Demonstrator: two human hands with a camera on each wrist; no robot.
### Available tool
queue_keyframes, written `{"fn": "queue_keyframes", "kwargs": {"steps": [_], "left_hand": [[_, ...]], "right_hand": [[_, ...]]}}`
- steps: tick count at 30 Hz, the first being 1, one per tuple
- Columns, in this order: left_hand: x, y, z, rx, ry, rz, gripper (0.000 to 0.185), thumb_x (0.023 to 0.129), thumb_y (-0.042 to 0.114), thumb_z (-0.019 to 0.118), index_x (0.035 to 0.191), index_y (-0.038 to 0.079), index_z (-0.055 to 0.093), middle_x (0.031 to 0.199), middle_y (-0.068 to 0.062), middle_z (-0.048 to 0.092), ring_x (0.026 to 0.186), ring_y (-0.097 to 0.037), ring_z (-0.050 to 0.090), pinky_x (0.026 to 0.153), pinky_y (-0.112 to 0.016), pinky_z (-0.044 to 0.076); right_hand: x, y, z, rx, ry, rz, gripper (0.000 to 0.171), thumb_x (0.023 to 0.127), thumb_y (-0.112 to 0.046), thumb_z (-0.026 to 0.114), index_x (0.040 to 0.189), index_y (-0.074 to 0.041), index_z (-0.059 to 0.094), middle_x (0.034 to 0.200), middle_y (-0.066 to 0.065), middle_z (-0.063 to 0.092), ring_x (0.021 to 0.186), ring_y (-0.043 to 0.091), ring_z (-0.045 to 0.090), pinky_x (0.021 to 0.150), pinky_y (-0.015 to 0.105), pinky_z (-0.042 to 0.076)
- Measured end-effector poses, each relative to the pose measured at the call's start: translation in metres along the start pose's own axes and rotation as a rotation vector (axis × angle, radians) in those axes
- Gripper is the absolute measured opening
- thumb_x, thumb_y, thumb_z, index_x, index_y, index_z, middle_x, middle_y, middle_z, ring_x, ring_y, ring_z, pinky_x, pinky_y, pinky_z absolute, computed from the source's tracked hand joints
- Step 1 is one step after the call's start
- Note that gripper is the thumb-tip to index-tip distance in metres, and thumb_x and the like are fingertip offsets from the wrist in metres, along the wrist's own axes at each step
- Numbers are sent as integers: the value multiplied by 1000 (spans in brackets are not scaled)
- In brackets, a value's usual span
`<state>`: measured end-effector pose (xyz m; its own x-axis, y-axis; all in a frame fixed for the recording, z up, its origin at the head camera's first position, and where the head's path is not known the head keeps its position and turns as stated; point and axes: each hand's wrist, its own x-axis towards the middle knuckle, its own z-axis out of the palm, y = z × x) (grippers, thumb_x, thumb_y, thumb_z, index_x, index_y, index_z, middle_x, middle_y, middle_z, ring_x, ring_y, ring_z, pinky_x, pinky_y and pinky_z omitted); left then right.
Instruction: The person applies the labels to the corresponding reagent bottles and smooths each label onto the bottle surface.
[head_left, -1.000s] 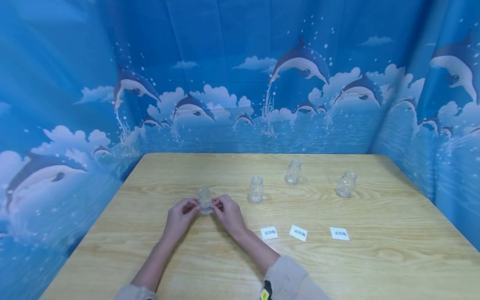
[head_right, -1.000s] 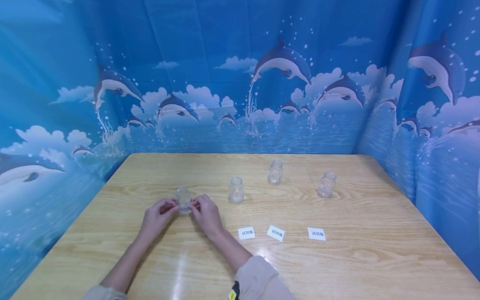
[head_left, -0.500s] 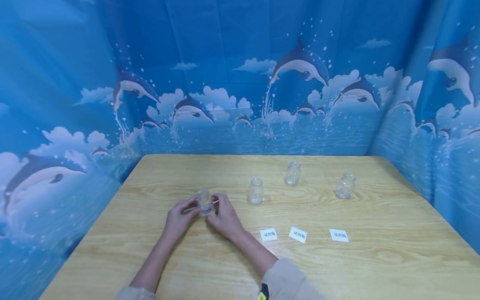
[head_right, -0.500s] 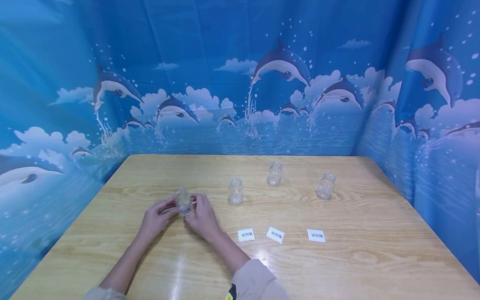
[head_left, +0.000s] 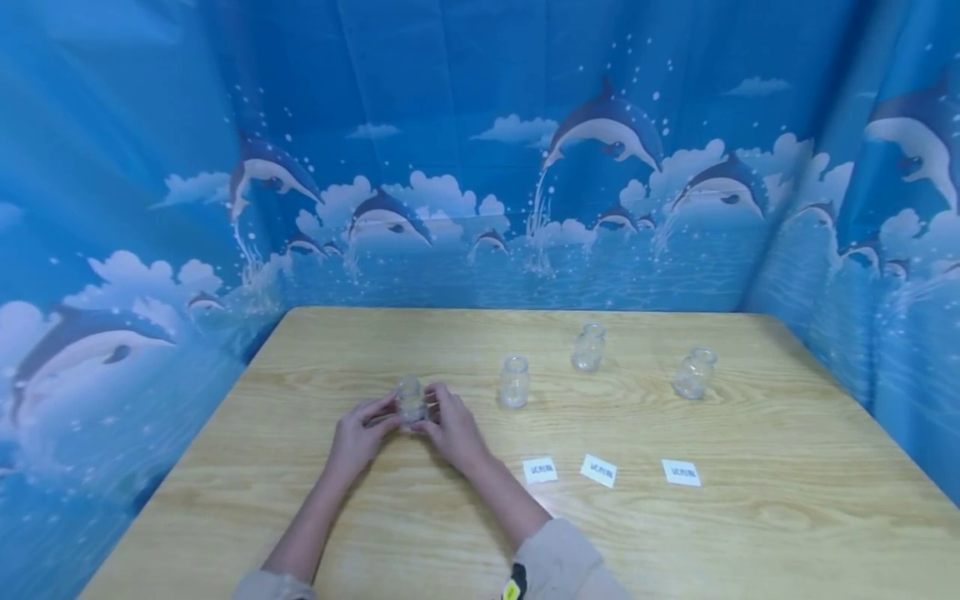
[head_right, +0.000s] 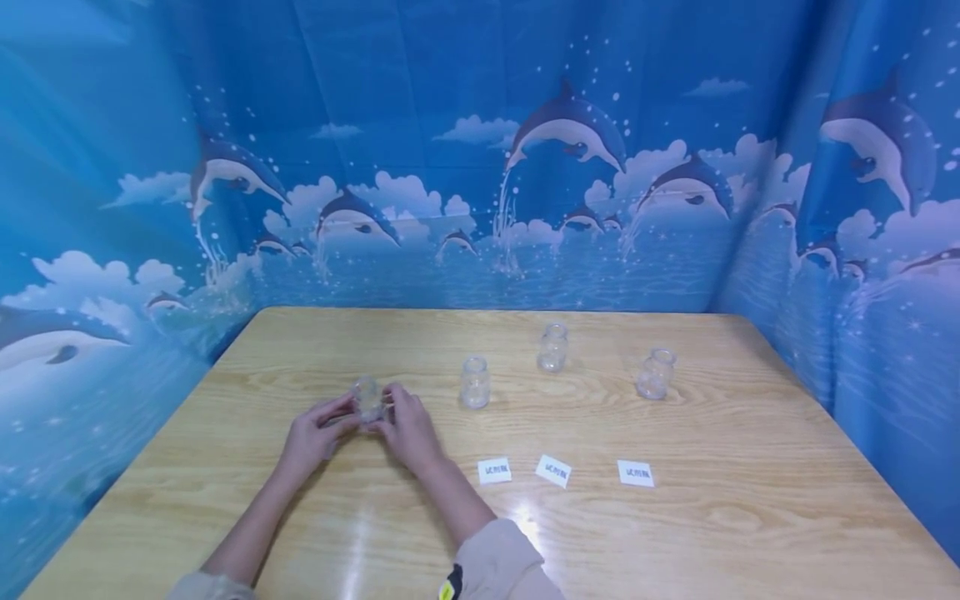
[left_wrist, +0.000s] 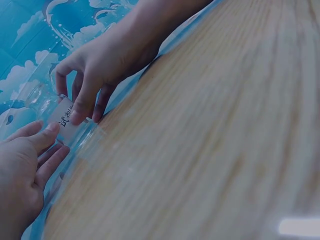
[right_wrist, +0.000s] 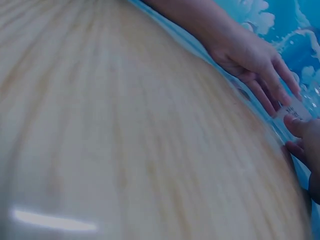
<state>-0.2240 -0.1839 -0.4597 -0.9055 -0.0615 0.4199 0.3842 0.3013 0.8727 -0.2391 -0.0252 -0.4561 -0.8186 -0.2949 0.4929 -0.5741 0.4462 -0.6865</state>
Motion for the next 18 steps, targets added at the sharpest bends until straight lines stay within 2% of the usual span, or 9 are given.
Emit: {"fn": "queue_keyframes", "kwargs": {"steps": [7,12,14,18], "left_hand": [[-1,-2,-5,2,-37,-84,38,67,13,66,103,9,56,95,-3,56,87,-15,53,76,-21,40],[-2,-1,-6,1,-49,-83,38,68,14,65,105,11,56,94,-2,56,87,-14,52,78,-21,39],[-2,-1,-6,-4,-43,-66,38,68,12,65,104,9,56,93,-4,57,86,-15,53,78,-22,39],[-2,0,-5,-4,-36,-22,36,68,11,65,103,6,56,92,-6,57,86,-17,53,78,-22,39]], "right_hand": [[2,9,-6,174,-71,-37,33,69,-7,61,98,-7,46,95,5,56,82,10,53,69,14,42],[2,8,-6,209,-101,35,37,69,-7,63,100,-9,45,96,5,55,81,10,53,68,17,43],[2,5,-6,185,-98,71,39,67,-14,66,100,-10,44,94,4,54,78,10,53,65,17,44],[1,-2,-2,33,-41,96,47,64,-38,65,94,-10,44,84,0,50,69,10,49,57,16,42]]}}
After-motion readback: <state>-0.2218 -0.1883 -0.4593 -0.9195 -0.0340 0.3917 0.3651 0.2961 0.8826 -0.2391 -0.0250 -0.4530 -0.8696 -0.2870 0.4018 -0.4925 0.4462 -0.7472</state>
